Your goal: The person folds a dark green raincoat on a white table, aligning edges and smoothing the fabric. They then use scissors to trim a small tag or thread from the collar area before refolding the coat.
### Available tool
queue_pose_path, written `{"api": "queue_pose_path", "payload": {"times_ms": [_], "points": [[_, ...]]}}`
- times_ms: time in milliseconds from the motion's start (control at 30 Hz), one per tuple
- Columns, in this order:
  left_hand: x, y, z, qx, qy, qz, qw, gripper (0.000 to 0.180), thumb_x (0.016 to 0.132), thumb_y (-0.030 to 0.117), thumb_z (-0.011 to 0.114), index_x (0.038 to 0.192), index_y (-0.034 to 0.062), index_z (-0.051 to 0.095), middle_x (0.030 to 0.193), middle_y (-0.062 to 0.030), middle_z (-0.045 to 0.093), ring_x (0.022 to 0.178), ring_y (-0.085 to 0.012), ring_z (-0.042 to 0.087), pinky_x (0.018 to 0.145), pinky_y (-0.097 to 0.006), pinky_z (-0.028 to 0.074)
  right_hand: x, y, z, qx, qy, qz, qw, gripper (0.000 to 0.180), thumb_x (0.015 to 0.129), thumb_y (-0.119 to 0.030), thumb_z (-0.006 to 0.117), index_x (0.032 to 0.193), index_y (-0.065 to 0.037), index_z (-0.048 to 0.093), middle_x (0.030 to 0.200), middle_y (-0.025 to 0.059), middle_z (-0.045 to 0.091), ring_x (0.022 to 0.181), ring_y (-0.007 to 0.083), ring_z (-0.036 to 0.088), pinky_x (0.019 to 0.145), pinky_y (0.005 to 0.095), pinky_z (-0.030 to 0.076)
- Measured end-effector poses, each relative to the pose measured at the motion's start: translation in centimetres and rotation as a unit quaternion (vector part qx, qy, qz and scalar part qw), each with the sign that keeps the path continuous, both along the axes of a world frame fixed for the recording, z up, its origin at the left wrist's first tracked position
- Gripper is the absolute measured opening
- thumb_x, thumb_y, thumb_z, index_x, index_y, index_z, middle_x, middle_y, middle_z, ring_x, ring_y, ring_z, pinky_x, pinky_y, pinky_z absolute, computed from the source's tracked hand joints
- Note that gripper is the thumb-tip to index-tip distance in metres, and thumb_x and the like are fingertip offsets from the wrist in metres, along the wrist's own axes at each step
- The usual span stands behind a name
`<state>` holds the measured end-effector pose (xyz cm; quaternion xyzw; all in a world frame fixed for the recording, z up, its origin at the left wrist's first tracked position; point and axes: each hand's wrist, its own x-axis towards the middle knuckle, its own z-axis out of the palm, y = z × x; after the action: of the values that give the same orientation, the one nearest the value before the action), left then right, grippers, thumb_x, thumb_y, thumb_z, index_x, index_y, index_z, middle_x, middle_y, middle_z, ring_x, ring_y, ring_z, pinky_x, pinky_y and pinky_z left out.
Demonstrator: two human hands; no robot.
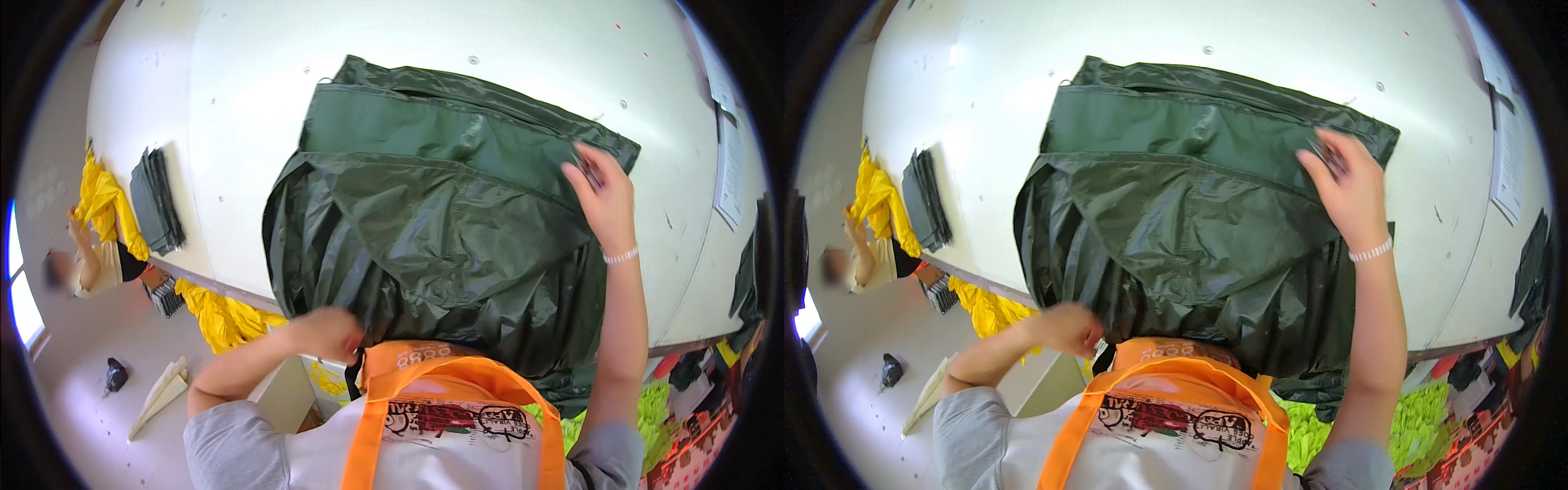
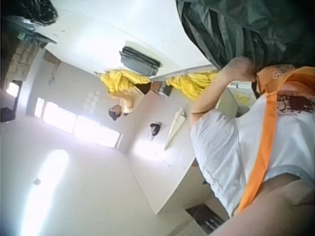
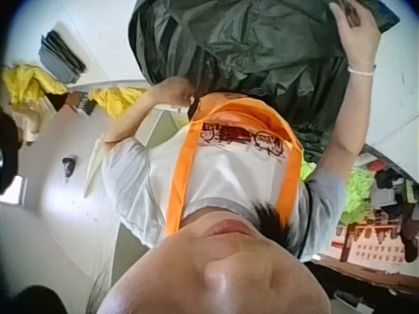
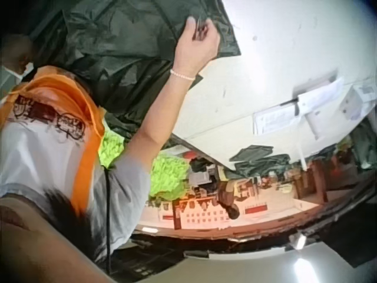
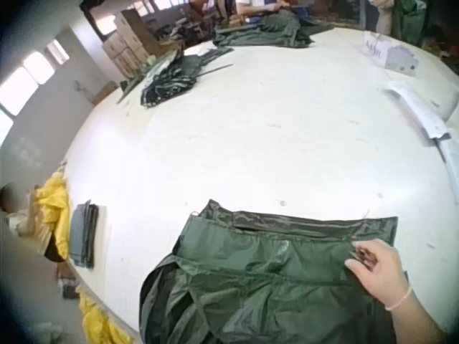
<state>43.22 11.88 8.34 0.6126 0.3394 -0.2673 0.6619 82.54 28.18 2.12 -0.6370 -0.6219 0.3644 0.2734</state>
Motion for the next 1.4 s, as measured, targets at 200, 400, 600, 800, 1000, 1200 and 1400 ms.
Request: {"api": "queue_pose_path", "payload": {"times_ms": [200, 400, 600, 800, 1000, 1200, 1400], "points": [[-4.9, -14.1, -1.6, 0.166, 0.092, 0.12, 0.974, 0.022, 0.077, 0.007, 0.054, 0.087, 0.0102, 0.073, 0.075, -0.0058, 0.068, 0.076, -0.0262, 0.066, 0.07, -0.037, 0.052, 15.2, -5.3, -6.4, 0.088, -0.208, -0.208, 0.952, 0.038, 0.088, -0.015, 0.062, 0.124, -0.002, 0.057, 0.1, 0.0127, 0.061, 0.087, 0.0183, 0.058, 0.079, 0.0282, 0.047], [-3.7, 1.2, -3.1, 0.334, 0.057, 0.406, 0.849, 0.013, 0.086, 0.008, 0.062, 0.09, -0.0016, 0.069, 0.068, -0.0054, 0.066, 0.056, -0.0088, 0.057, 0.052, -0.025, 0.047, 28.9, -7.9, -12.5, 0.02, -0.491, -0.218, 0.843, 0.042, 0.086, -0.021, 0.061, 0.124, -0.002, 0.057, 0.106, 0.0195, 0.058, 0.091, 0.0283, 0.058, 0.079, 0.035, 0.048], [-1.4, 7.1, -9.1, 0.312, 0.033, 0.638, 0.703, 0.057, 0.089, 0.031, 0.066, 0.125, -0.0095, 0.05, 0.079, -0.0047, 0.062, 0.065, -0.0091, 0.055, 0.058, -0.023, 0.045, 9.4, -9.1, -1.3, -0.131, -0.048, -0.215, 0.967, 0.045, 0.091, -0.041, 0.059, 0.083, 0.003, 0.068, 0.07, 0.0099, 0.065, 0.058, 0.0166, 0.062, 0.054, 0.0296, 0.049], [2.5, 9.7, -11.0, 0.231, -0.129, 0.816, 0.515, 0.038, 0.086, 0.015, 0.068, 0.112, -0.0082, 0.053, 0.091, -0.0091, 0.066, 0.081, -0.0143, 0.062, 0.073, -0.026, 0.048, -0.6, -11.8, -3.6, -0.203, 0.337, -0.32, 0.862, 0.036, 0.088, -0.025, 0.068, 0.106, 0.004, 0.058, 0.097, 0.0123, 0.065, 0.08, 0.0188, 0.062, 0.071, 0.0295, 0.052], [3.1, 9.2, -9.1, 0.351, -0.176, 0.764, 0.512, 0.031, 0.082, -0.001, 0.063, 0.111, -0.0052, 0.053, 0.103, -0.0119, 0.064, 0.092, -0.0165, 0.062, 0.082, -0.028, 0.047, -2.4, -9.5, -0.2, 0.052, 0.347, -0.354, 0.867, 0.028, 0.084, -0.001, 0.058, 0.112, 0.003, 0.059, 0.105, 0.009, 0.064, 0.093, 0.0171, 0.06, 0.084, 0.029, 0.047], [7.4, 7.7, -5.2, 0.567, -0.117, 0.546, 0.605, 0.04, 0.082, 0.0, 0.063, 0.121, -0.0008, 0.055, 0.089, -0.0062, 0.061, 0.076, -0.0134, 0.059, 0.068, -0.029, 0.048, -10.4, -9.6, 2.5, 0.171, 0.002, -0.041, 0.984, 0.035, 0.079, -0.001, 0.058, 0.111, -0.011, 0.068, 0.073, 0.0133, 0.055, 0.064, 0.0254, 0.056, 0.061, 0.0315, 0.045], [11.2, 7.3, -5.9, 0.617, -0.084, 0.2, 0.757, 0.058, 0.075, 0.004, 0.059, 0.13, 0.0217, 0.055, 0.082, -0.01, 0.052, 0.07, -0.0297, 0.06, 0.06, -0.04, 0.05, -10.4, -10.8, -2.7, 0.149, -0.161, 0.121, 0.968, 0.025, 0.078, -0.01, 0.059, 0.099, -0.009, 0.071, 0.077, 0.0099, 0.057, 0.077, 0.0295, 0.059, 0.069, 0.0402, 0.049]]}}
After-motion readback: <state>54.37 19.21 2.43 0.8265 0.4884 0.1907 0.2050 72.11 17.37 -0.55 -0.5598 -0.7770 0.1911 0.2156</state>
